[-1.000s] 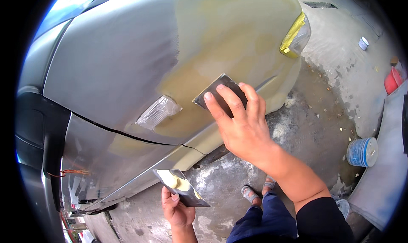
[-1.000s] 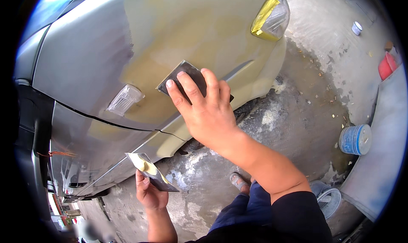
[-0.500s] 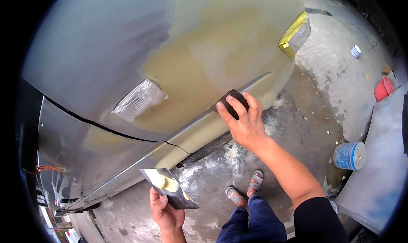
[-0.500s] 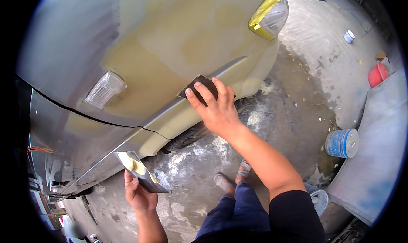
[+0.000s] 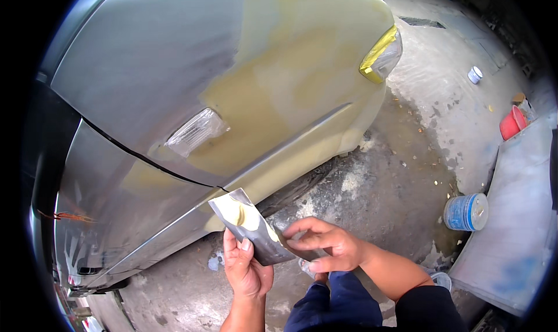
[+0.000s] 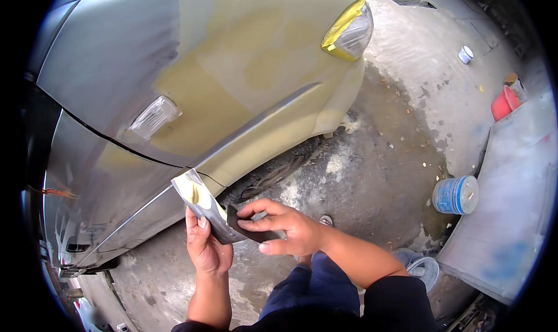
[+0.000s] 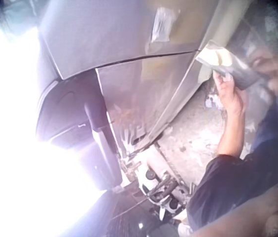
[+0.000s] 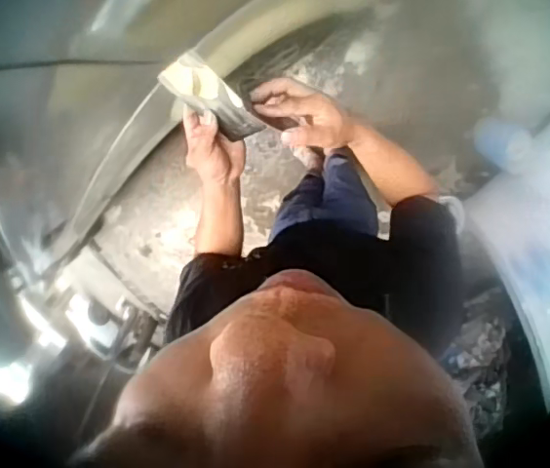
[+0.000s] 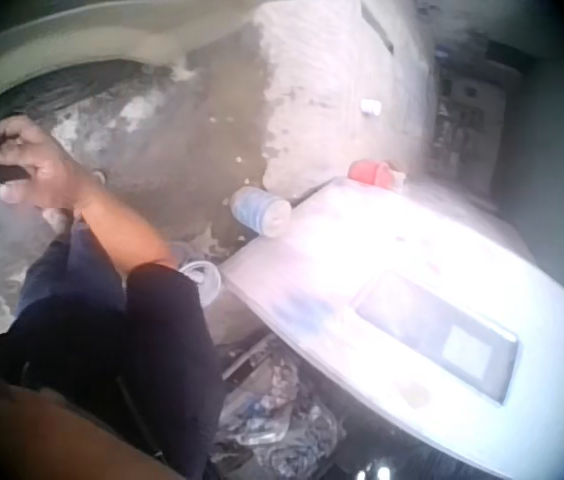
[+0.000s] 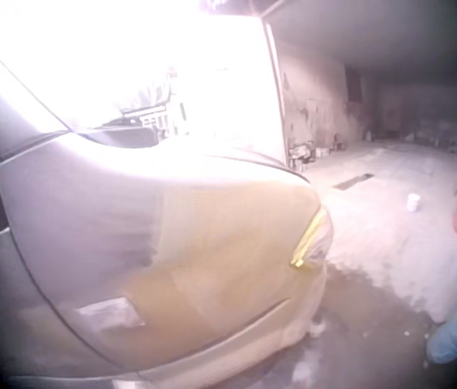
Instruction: The person mixes body filler and hardener on a putty knife, then applies the mixture to a damaged area on the side of a silver van using a spreader. The person smooths the filler over the affected panel.
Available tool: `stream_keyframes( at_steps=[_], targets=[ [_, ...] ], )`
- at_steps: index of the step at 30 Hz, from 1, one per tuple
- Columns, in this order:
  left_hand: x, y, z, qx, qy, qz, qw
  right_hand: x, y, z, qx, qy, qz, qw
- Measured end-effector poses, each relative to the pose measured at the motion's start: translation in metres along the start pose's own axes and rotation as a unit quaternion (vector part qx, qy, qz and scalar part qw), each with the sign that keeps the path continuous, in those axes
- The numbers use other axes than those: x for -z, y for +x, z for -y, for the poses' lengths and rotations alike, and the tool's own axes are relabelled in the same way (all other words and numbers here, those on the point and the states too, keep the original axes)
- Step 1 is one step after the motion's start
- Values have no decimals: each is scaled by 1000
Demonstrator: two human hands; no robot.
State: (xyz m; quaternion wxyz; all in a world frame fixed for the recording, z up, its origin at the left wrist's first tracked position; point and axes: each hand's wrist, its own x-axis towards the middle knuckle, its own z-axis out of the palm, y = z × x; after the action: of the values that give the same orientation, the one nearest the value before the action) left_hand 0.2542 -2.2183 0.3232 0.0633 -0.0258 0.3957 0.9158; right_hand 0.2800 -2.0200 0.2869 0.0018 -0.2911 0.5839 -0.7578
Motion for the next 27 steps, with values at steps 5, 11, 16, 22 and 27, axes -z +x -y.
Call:
stream_keyframes(
  at_steps=[5, 11, 16, 22, 27],
  targets=[
    [-6, 1, -14, -47, 71, 19, 996, 42, 13, -34, -35, -495, -225, 838],
    [27, -9, -16, -33, 97, -21, 995, 59, 77, -64, 16, -543, -382, 748],
    [43, -11, -21, -46, 106, -38, 993, 21, 81, -106, 14, -559, -338, 757],
    [43, -11, -20, -40, 86, -33, 995, -2, 56, -79, 2, -485, -255, 836],
    [27, -9, -21, -5, 51, -5, 999, -28, 13, -10, 14, 50, -67, 996]
  ],
)
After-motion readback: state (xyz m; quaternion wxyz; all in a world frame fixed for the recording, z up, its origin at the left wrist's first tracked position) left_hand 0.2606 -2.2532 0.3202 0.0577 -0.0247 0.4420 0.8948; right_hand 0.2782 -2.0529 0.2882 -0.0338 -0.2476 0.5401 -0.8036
